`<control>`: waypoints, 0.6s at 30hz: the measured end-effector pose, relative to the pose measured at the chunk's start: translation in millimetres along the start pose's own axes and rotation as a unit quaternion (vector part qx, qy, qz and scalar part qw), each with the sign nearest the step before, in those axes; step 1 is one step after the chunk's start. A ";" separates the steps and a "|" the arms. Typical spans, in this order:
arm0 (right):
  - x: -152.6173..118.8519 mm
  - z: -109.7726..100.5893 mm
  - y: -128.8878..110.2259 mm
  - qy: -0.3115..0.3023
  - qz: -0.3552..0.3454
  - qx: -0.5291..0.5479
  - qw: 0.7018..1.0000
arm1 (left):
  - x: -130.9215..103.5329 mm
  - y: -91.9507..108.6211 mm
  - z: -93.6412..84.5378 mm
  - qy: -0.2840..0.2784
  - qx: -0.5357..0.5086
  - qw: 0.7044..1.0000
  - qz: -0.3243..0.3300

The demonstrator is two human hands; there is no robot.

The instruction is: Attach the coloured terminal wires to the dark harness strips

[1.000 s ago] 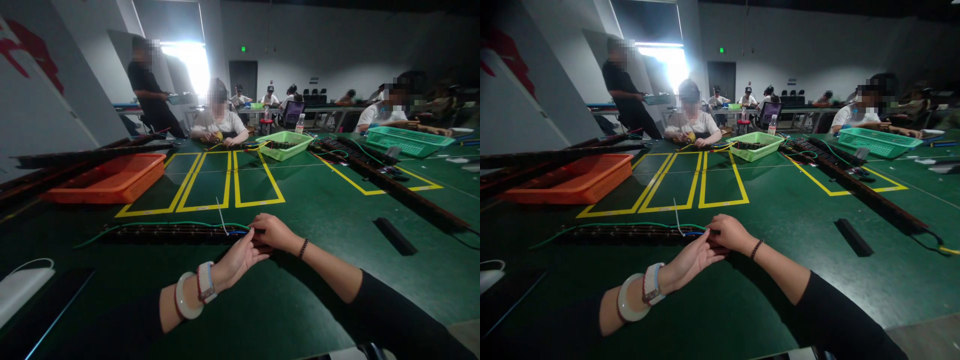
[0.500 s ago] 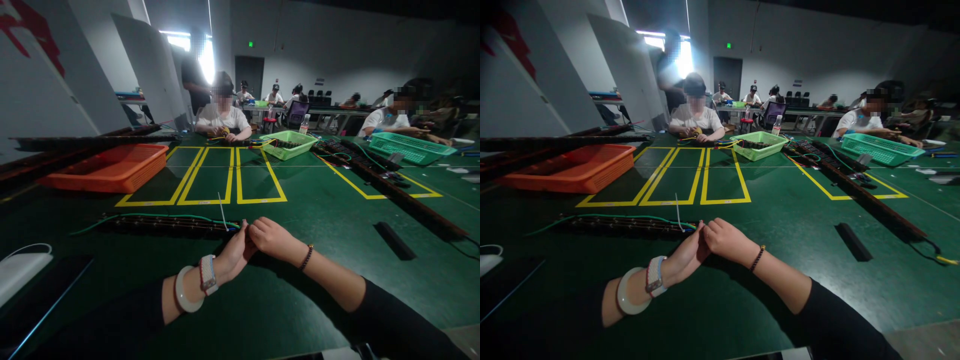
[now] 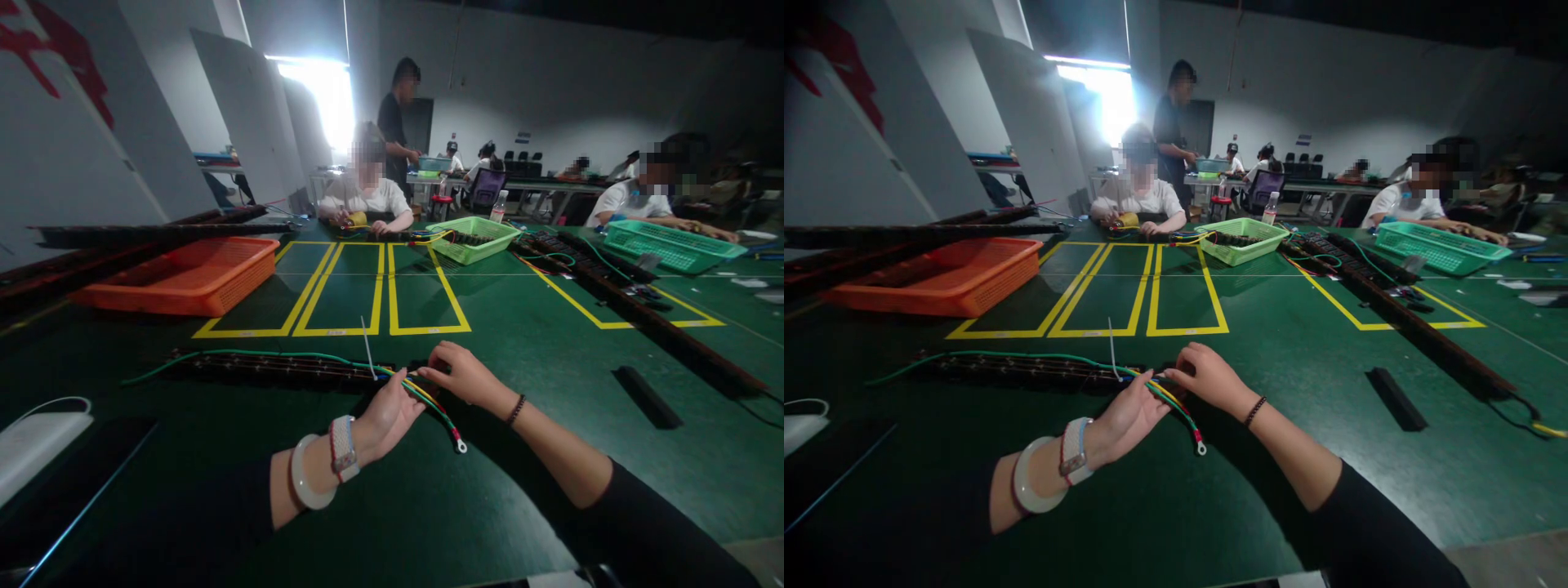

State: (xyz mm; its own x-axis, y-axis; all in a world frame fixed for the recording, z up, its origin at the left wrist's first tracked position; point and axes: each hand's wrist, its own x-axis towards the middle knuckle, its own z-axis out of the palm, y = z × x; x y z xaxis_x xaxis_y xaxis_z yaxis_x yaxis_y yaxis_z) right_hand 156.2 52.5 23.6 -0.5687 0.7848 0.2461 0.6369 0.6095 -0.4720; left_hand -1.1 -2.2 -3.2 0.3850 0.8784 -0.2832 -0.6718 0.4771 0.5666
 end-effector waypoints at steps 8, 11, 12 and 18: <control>-3.6 -6.3 -0.5 -0.133 0.041 0.095 0.986 | -5.4 3.0 8.2 -0.034 0.008 0.999 0.014; -3.1 -6.8 0.1 -0.159 0.043 0.104 0.981 | -5.1 2.3 7.7 -0.029 0.009 0.999 0.015; -2.7 -7.4 0.3 -0.169 0.043 0.102 0.979 | -4.9 1.9 7.1 -0.027 0.010 0.999 0.014; -2.7 -10.4 1.0 -0.198 0.020 0.167 0.966 | -6.5 1.2 9.4 -0.030 0.017 0.999 0.021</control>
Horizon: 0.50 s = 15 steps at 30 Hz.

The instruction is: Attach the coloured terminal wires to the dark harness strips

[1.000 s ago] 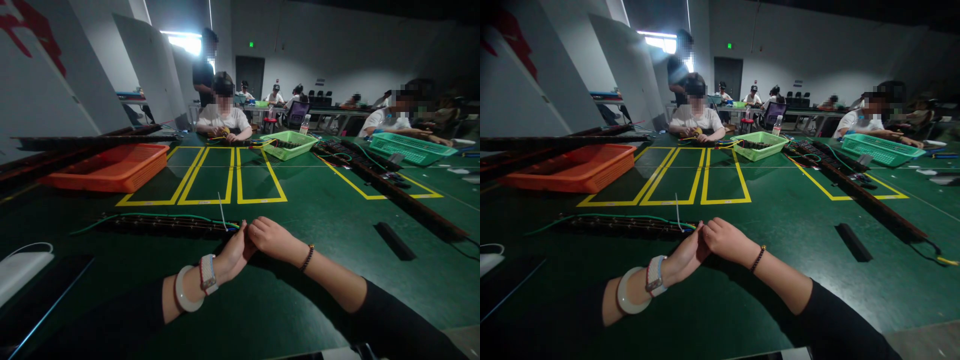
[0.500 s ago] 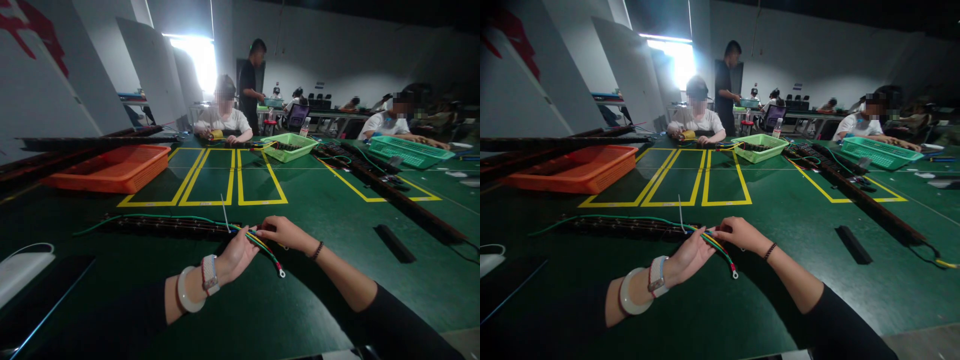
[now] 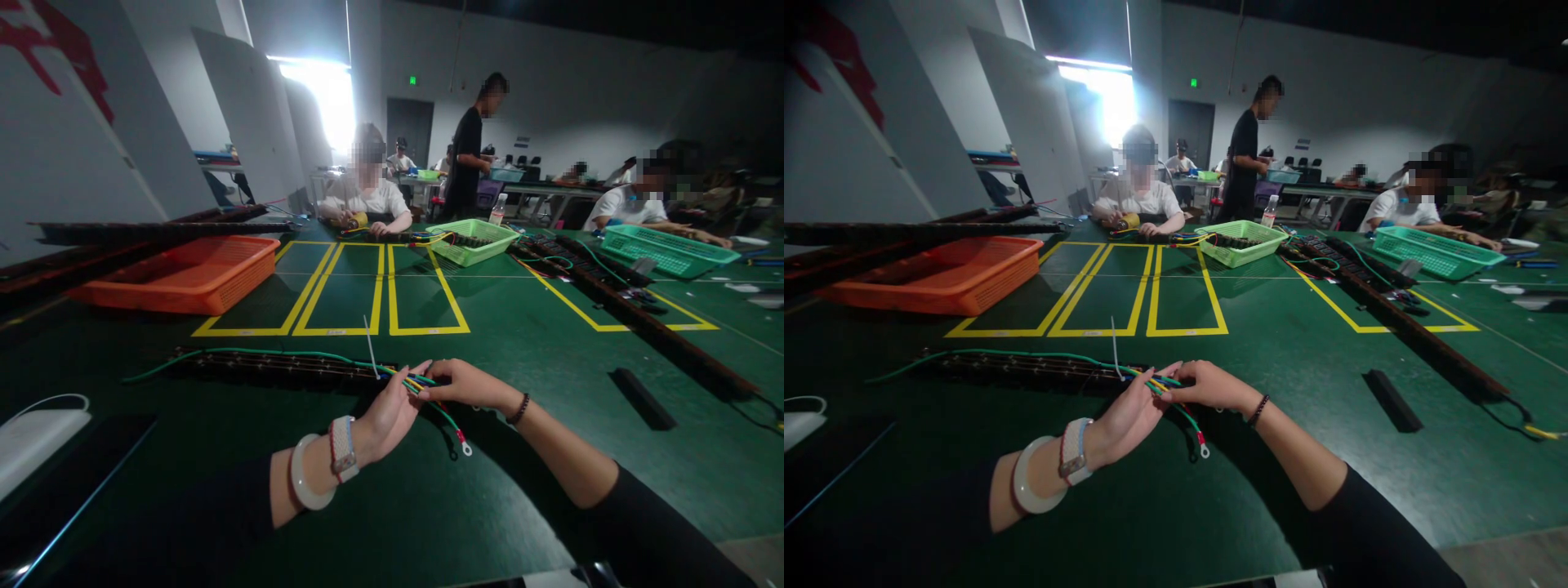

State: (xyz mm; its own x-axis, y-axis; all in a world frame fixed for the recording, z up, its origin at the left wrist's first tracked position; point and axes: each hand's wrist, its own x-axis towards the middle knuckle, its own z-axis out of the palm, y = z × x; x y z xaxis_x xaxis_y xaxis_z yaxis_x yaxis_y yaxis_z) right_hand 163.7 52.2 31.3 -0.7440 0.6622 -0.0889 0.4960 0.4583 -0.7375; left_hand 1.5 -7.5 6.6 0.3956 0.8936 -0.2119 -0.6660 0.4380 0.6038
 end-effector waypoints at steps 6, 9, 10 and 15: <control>-1.1 5.7 6.8 -0.091 0.034 0.208 0.973 | 1.2 -0.5 0.4 -0.016 0.000 1.000 -0.006; -1.0 6.9 4.9 -0.065 0.034 0.175 0.982 | 2.6 -1.9 -2.6 -0.016 -0.005 1.000 -0.013; -1.2 7.0 2.7 -0.039 0.025 0.127 0.991 | 2.6 -2.2 -3.2 -0.010 -0.006 1.000 -0.017; -2.0 11.7 -12.8 0.055 -0.025 -0.123 0.991 | 1.1 -1.1 -0.6 0.005 -0.016 1.000 -0.013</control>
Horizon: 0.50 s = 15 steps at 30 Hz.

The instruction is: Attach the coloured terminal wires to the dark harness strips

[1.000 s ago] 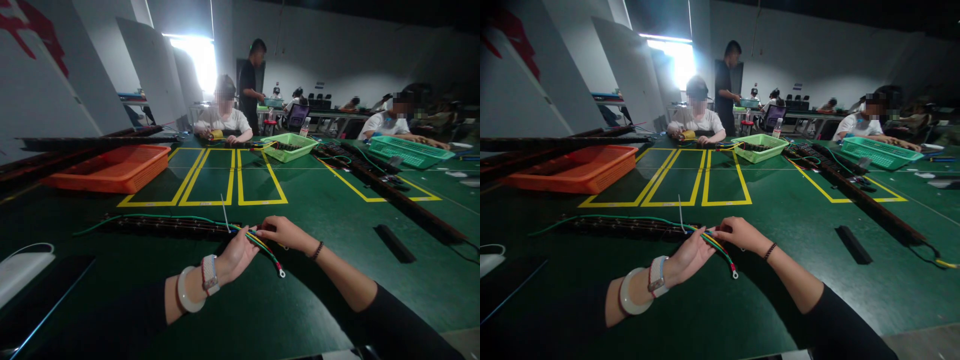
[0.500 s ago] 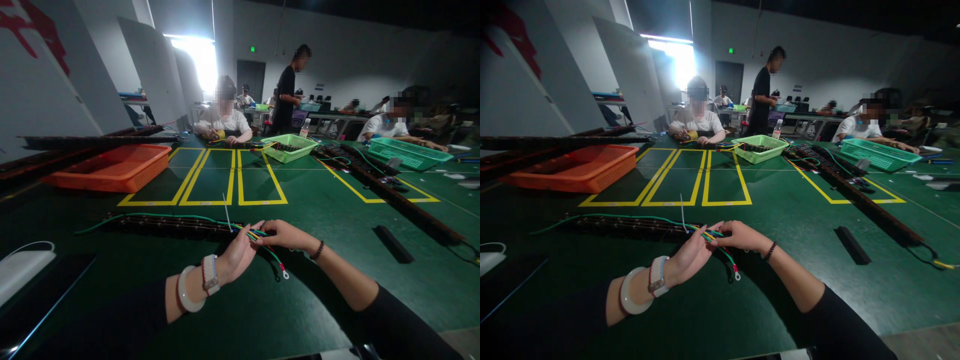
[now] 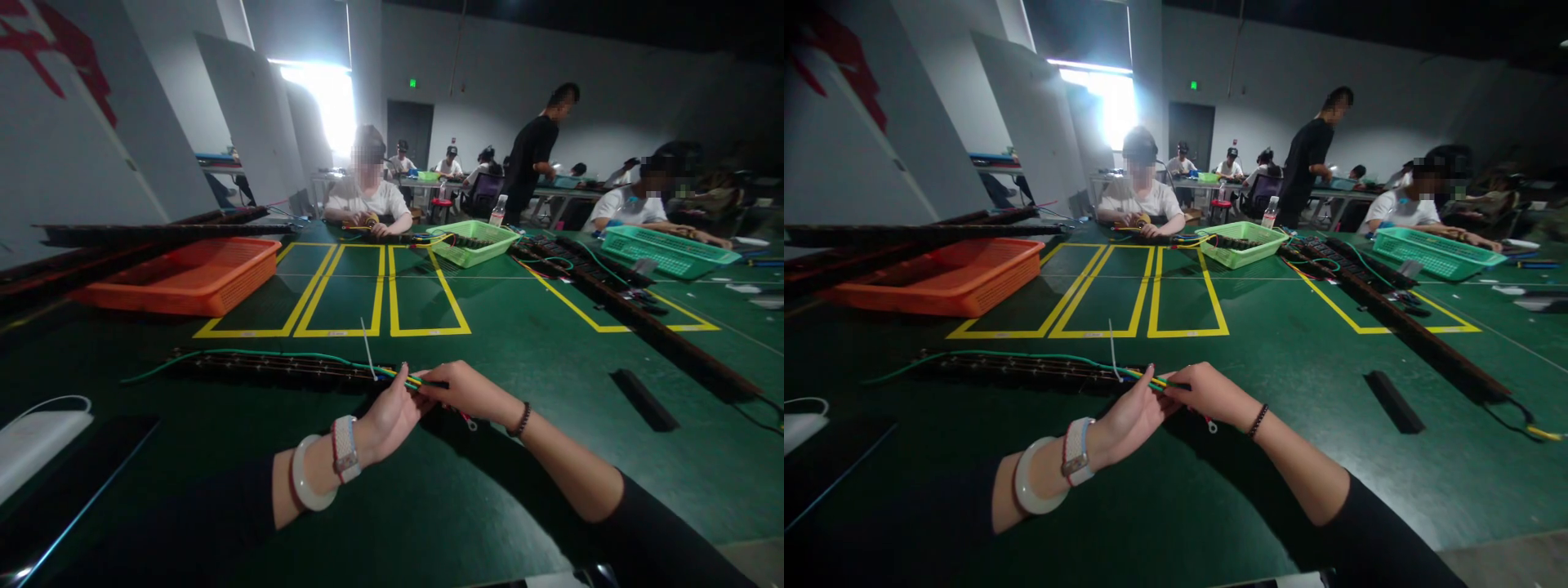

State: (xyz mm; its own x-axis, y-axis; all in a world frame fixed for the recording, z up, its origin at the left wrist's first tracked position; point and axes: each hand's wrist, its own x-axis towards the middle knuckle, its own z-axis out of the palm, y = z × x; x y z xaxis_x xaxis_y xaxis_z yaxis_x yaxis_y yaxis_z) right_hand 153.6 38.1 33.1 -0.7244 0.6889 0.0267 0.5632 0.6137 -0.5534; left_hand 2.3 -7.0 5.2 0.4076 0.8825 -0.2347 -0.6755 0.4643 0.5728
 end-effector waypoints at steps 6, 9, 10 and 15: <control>-2.5 3.2 -7.6 0.005 -0.072 -0.206 0.976 | 0.2 -0.9 0.1 0.017 -0.005 1.000 0.014; -5.4 2.1 -7.3 0.001 -0.091 -0.277 0.956 | 0.1 -1.8 -1.6 0.036 -0.004 0.999 0.005; -6.1 2.1 -7.1 0.004 -0.097 -0.295 0.951 | 0.0 -2.0 -1.8 0.039 -0.005 0.999 0.001; -5.5 7.3 -5.7 0.025 -0.115 -0.365 0.923 | -0.5 -2.4 -1.5 0.052 -0.015 0.998 0.011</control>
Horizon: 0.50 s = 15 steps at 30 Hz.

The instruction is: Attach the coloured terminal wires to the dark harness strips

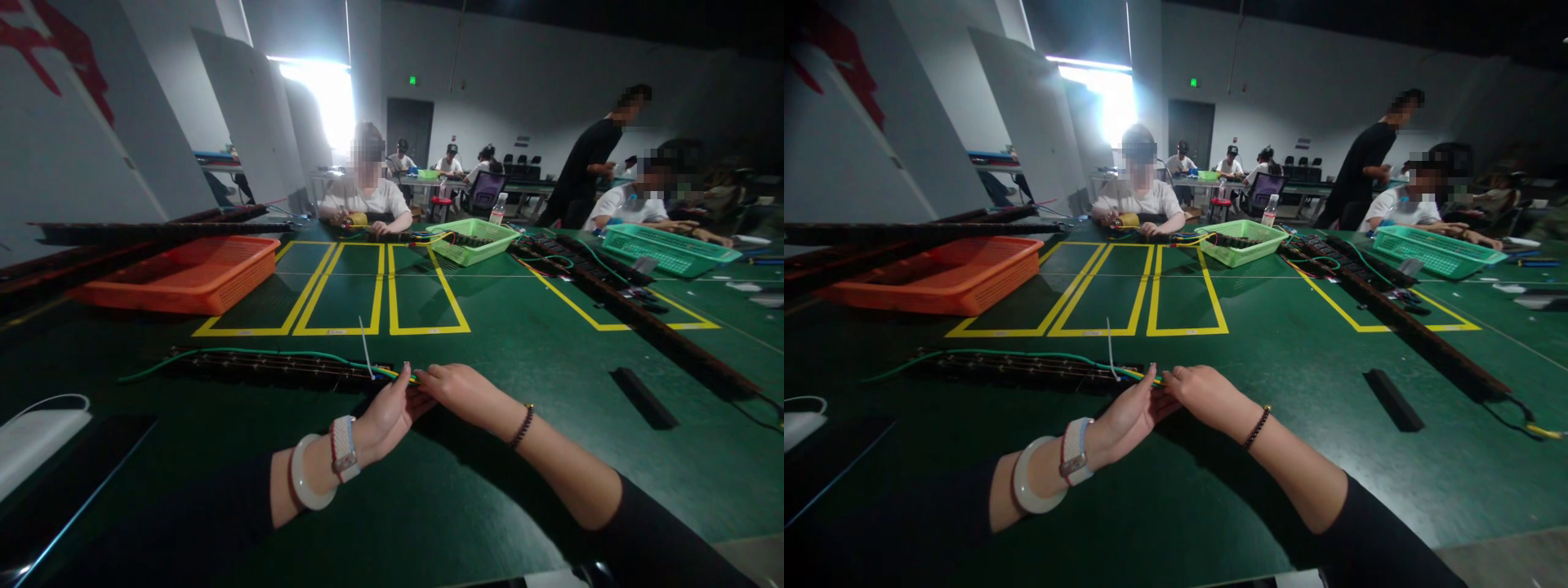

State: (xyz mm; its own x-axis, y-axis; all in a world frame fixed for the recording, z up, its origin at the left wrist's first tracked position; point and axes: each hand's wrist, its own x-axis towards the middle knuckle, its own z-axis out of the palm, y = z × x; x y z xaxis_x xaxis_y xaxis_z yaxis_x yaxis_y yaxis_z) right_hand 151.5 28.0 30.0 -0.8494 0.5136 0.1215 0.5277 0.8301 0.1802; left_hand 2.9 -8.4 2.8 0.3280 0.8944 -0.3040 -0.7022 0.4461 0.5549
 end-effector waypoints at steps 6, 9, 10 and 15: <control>0.9 -3.2 0.8 0.024 -0.014 -0.032 0.999 | 1.8 -0.5 0.3 0.017 0.005 1.000 0.018; -0.9 -8.3 2.9 0.040 -0.022 -0.013 0.999 | 3.2 -1.1 -0.7 0.013 0.000 1.000 0.017; -1.4 -9.6 3.3 0.045 -0.027 -0.005 0.999 | 3.5 -1.3 -1.3 0.013 -0.003 1.000 0.019; -3.1 -15.8 2.3 0.051 -0.055 -0.003 0.997 | 4.1 -0.8 -3.3 -0.008 -0.013 1.000 0.017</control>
State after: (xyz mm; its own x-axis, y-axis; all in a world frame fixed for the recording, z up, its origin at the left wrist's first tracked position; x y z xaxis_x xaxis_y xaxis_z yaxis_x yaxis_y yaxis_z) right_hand 155.5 24.9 45.4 -0.8969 0.3947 0.1993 0.4318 0.8788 0.2030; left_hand 2.7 -5.2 -1.4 0.3131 0.9100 -0.2719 -0.7292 0.4138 0.5450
